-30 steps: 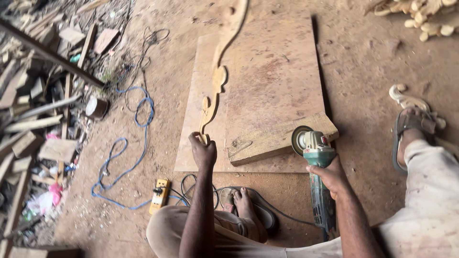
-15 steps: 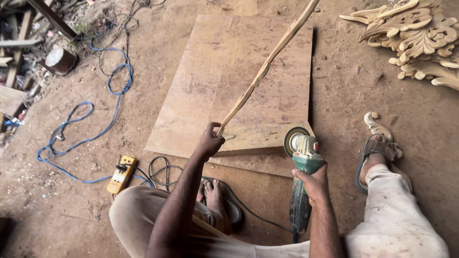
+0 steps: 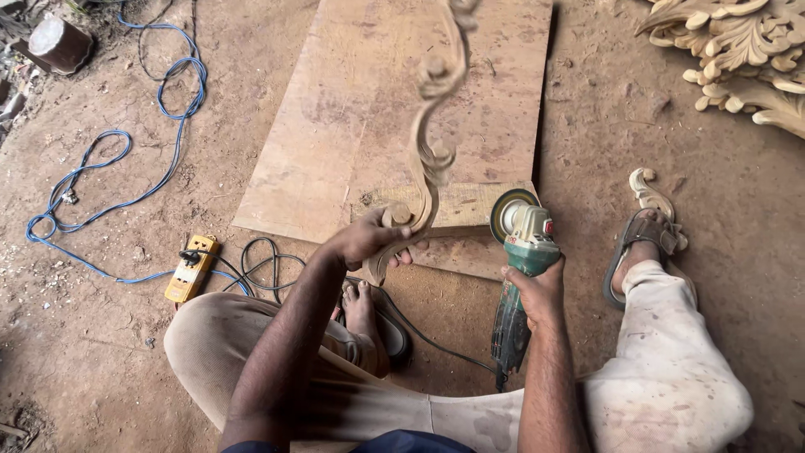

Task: The person uses an angle grinder to smooth and shape a carved wooden piece. They hold the wood with one hand and guide the grinder along the edges and curves, occasionally repositioning the piece to access different areas.

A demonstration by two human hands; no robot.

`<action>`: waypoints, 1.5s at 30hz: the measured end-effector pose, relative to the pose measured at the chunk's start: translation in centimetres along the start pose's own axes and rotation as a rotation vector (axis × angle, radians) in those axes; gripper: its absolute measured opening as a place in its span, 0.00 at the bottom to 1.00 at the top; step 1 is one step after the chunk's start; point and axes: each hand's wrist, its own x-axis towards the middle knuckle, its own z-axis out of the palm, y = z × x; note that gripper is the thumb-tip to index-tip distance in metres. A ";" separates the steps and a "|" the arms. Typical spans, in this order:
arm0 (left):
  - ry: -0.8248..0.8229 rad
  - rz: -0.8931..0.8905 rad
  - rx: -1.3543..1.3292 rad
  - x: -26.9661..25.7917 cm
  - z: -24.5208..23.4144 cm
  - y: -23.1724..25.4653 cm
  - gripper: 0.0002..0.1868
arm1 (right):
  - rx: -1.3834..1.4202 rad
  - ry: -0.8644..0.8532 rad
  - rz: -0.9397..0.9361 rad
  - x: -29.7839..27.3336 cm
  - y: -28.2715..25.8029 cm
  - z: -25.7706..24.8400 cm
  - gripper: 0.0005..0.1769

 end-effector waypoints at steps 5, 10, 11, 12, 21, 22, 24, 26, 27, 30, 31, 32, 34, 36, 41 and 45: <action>0.450 0.136 -0.092 1.7 -0.1 -0.6 0.16 | -0.027 0.035 0.033 0.3 -0.4 -0.5 0.50; 0.747 0.273 0.119 3.5 -1.6 -4.4 0.22 | 0.004 0.032 0.074 0.2 -0.2 -0.5 0.50; 0.692 0.308 0.018 3.6 -2.1 -4.8 0.22 | 0.007 0.032 0.062 0.2 -0.2 -0.3 0.50; 0.635 0.340 -0.083 3.6 -2.5 -5.1 0.23 | 0.009 0.031 0.050 0.2 -0.3 -0.2 0.50; 0.564 0.087 -0.190 6.6 0.1 -12.9 0.30 | 0.014 0.010 0.074 0.0 -1.1 0.4 0.49; 0.572 0.078 -0.145 7.7 0.7 -14.7 0.32 | 0.028 0.024 0.083 0.0 -1.0 0.3 0.48; 0.675 0.237 -0.107 10.2 2.3 -18.5 0.29 | 0.049 0.047 0.101 0.0 -0.9 -0.3 0.48; 0.731 0.361 -0.169 12.5 3.6 -21.4 0.27 | 0.094 0.057 0.076 0.2 -1.0 -0.9 0.48; 0.732 0.394 -0.248 13.1 4.1 -22.7 0.26 | 0.119 0.062 0.070 0.1 -0.8 -1.1 0.48; 0.750 0.366 -0.264 13.6 4.0 -25.0 0.26 | 0.114 0.106 0.053 0.3 -0.5 -1.9 0.46; 0.755 0.336 -0.228 13.3 4.0 -25.4 0.26 | 0.115 0.121 0.057 0.4 -0.4 -2.1 0.46; 0.740 0.308 -0.219 12.9 4.2 -25.5 0.26 | 0.115 0.135 0.062 0.4 -0.4 -2.2 0.46; 0.697 0.259 -0.190 12.0 3.8 -24.8 0.27 | 0.115 0.143 0.052 0.2 -0.6 -2.1 0.46; 0.633 0.344 -0.084 10.8 3.5 -23.6 0.26 | 0.107 0.125 0.019 0.0 -1.3 -2.0 0.46; 0.651 0.549 0.290 9.7 2.9 -19.2 0.24 | 0.255 -0.091 -0.065 -1.0 -3.9 -1.5 0.40; 0.762 0.435 0.429 8.9 0.9 -15.8 0.21 | 0.399 -0.223 0.058 -2.4 -6.0 -1.4 0.39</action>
